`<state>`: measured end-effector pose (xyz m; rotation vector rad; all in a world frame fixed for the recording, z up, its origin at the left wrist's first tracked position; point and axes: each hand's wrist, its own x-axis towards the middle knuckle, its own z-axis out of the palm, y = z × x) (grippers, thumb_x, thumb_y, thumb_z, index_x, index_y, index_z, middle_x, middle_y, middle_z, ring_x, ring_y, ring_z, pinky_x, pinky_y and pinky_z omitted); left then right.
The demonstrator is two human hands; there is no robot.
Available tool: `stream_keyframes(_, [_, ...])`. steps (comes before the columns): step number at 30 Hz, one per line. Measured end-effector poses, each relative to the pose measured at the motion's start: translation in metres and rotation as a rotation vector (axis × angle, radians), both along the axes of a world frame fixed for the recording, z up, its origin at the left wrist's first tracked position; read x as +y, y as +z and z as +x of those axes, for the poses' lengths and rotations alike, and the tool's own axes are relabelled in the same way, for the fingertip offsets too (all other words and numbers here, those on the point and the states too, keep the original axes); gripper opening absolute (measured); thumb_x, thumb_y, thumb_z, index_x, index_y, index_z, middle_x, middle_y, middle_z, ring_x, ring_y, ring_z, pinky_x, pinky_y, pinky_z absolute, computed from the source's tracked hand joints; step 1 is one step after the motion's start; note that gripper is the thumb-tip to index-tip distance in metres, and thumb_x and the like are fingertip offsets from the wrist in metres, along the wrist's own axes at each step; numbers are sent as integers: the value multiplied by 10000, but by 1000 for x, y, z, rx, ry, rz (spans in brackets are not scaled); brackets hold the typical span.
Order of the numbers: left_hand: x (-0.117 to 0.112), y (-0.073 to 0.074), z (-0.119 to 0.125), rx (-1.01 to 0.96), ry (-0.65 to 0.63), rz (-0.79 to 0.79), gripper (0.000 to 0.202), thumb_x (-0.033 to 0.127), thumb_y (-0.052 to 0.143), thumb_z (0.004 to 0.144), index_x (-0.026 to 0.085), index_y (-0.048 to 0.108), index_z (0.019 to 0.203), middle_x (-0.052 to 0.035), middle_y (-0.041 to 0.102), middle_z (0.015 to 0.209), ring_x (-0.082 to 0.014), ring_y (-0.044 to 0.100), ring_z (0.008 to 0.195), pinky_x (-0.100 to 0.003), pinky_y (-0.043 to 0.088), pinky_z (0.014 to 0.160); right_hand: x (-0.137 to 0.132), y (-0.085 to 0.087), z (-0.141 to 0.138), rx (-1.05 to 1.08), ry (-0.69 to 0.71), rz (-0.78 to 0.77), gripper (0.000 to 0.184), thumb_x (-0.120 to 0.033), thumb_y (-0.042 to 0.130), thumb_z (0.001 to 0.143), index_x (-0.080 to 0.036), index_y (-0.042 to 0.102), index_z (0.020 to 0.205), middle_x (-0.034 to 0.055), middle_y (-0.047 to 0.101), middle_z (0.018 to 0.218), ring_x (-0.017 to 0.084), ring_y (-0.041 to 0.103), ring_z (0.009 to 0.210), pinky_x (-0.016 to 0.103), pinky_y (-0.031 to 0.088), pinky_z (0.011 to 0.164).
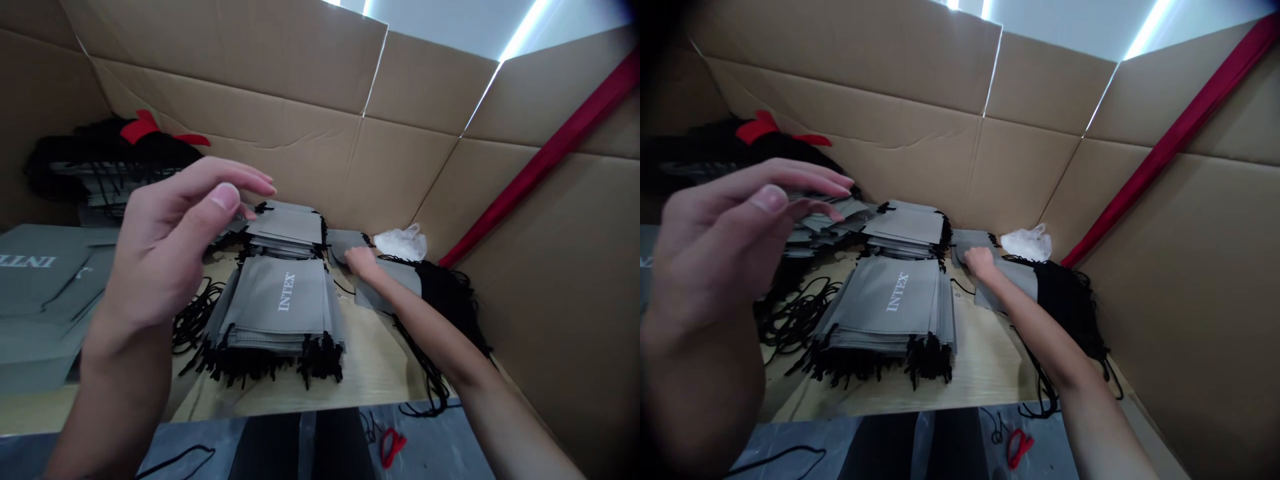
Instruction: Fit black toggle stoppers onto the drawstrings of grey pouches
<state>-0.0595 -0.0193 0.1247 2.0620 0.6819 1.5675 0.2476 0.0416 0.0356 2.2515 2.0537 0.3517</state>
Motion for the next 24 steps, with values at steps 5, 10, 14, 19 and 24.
stream_keyframes(5, [3,-9,8,231,61,-69,354,510,594,1112,273,851,1060,-12,833,1022,-178,707,814,-349,562,707,-13,48,8,0,-40,219,224,-267,641,1112,-96,783,1136,172,809,1159,261,789,1047,377,612,901])
stream_keyframes(10, [18,-32,36,287,66,-42,575,514,778,998,241,669,1492,-114,713,1501,-165,740,782,-325,604,672,-59,95,-10,65,10,535,185,-198,574,970,-173,723,863,148,765,831,251,666,715,349,384,659])
stream_keyframes(14, [27,-36,39,383,25,15,690,432,878,922,241,639,1541,-125,719,1511,-242,773,1018,-298,595,669,-112,103,-21,331,267,747,216,-180,579,894,-229,495,701,-34,432,610,136,369,557,322,292,593])
stream_keyframes(19, [27,-23,23,323,-176,-148,93,303,834,959,227,838,906,-1,786,780,-139,696,612,-214,450,460,-134,95,-13,485,162,772,222,-175,609,843,-233,491,663,-54,345,590,121,347,535,291,293,513])
stream_keyframes(24, [15,-18,31,39,-263,-273,77,260,884,937,210,826,948,40,721,665,-92,607,407,-184,442,366,-138,88,5,454,186,570,207,-266,675,902,-239,623,703,-48,519,553,135,416,474,299,335,495])
